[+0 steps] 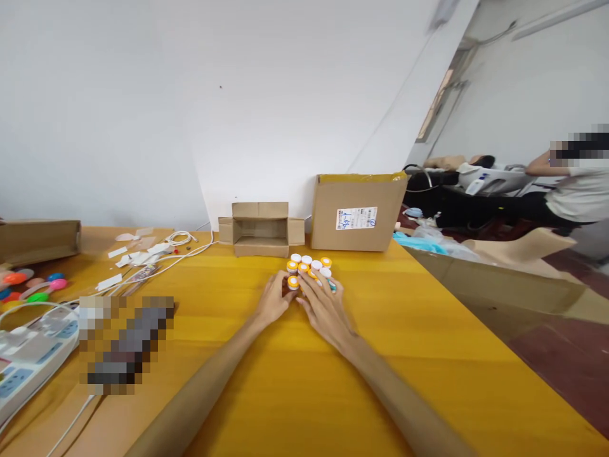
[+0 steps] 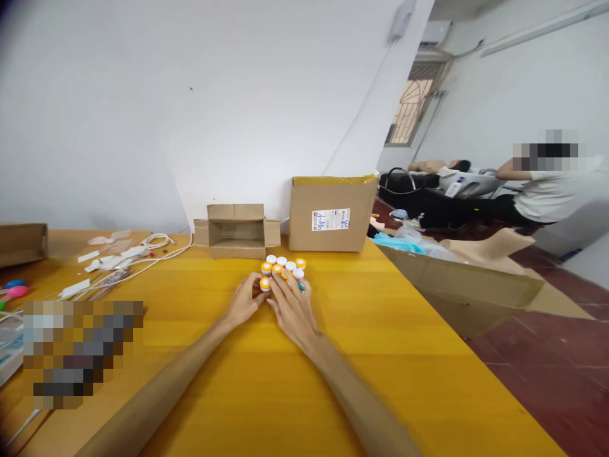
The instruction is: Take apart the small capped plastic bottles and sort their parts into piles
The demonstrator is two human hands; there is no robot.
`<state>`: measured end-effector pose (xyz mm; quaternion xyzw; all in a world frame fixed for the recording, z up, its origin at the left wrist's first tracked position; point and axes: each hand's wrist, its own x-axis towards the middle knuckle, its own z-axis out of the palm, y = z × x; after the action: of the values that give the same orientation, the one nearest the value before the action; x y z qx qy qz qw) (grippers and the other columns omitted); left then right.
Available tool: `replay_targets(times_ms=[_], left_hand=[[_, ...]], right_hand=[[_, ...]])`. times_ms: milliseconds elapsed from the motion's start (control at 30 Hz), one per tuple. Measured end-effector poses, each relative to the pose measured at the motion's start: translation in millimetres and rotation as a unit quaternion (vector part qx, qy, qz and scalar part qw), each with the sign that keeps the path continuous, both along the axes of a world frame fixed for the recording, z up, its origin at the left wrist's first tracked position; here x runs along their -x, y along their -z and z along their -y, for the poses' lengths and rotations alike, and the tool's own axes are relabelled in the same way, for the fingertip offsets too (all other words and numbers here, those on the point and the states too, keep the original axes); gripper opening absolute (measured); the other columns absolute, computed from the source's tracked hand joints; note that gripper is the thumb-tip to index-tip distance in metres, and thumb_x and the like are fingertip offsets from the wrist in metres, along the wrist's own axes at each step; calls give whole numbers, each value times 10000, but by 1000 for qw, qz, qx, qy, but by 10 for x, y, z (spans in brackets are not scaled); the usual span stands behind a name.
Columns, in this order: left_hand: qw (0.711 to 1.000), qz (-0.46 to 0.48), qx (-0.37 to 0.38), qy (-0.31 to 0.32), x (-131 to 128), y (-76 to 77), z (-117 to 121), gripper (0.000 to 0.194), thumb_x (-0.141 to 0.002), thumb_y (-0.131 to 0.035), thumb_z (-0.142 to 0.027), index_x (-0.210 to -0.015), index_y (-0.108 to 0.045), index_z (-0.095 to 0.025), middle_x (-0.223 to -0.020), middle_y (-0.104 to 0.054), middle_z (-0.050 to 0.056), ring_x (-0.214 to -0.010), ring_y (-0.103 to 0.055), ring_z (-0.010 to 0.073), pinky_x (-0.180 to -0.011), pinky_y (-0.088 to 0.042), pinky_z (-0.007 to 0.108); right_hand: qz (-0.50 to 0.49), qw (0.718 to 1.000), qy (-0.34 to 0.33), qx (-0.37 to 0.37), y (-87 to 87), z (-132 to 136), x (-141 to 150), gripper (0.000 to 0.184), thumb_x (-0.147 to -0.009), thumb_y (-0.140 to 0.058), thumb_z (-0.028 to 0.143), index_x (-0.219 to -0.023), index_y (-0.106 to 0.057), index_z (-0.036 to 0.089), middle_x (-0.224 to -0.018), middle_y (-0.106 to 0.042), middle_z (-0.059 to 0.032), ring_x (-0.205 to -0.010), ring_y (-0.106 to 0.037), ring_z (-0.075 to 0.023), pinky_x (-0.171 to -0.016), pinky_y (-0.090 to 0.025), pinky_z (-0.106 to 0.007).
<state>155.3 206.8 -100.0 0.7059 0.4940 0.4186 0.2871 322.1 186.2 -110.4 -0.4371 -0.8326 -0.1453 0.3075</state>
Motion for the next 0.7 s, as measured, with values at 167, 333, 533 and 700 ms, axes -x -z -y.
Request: replay_targets(times_ms=[167,333,533,700], left_hand=[[999,-6,-5,49,152,-49,182,112,-804,-583,-168,-901,-544,-208,-869,-628,-4,-808,-589,159,-784,-486,287],[997,1,-15,80,327,-122,448,79,-813,-624,-219,-886,-613,-190,-872,-619,14,-837,-584,166,-816,-476,291],[985,96,86,118,432,-82,599,224,-816,-672,-342,-970,-623,-187,-926,-688,45,-864,-641,189,-819,-502,303],[992,29,52,115,420,-113,639,250,-857,-625,-352,-1055,-645,-202,-996,-707,57,-890,-637,196,-855,-491,308]], right_hand=[[-21,999,-34,21,-48,121,22,396,-1010,-419,284,-1385,-525,214,-1319,-630,-125,-1203,-537,-301,-993,-396,-477],[-84,984,-107,115,-102,301,100,329,-1012,-428,319,-1284,-566,194,-1120,-671,-126,-1015,-616,-263,-878,-499,-391],[-208,909,-144,333,-144,405,186,139,-927,-577,298,-1047,-603,233,-935,-688,-23,-825,-649,-205,-759,-513,-313],[-279,872,-146,375,-133,396,185,119,-854,-625,307,-949,-612,237,-859,-690,4,-747,-628,-189,-712,-496,-303]])
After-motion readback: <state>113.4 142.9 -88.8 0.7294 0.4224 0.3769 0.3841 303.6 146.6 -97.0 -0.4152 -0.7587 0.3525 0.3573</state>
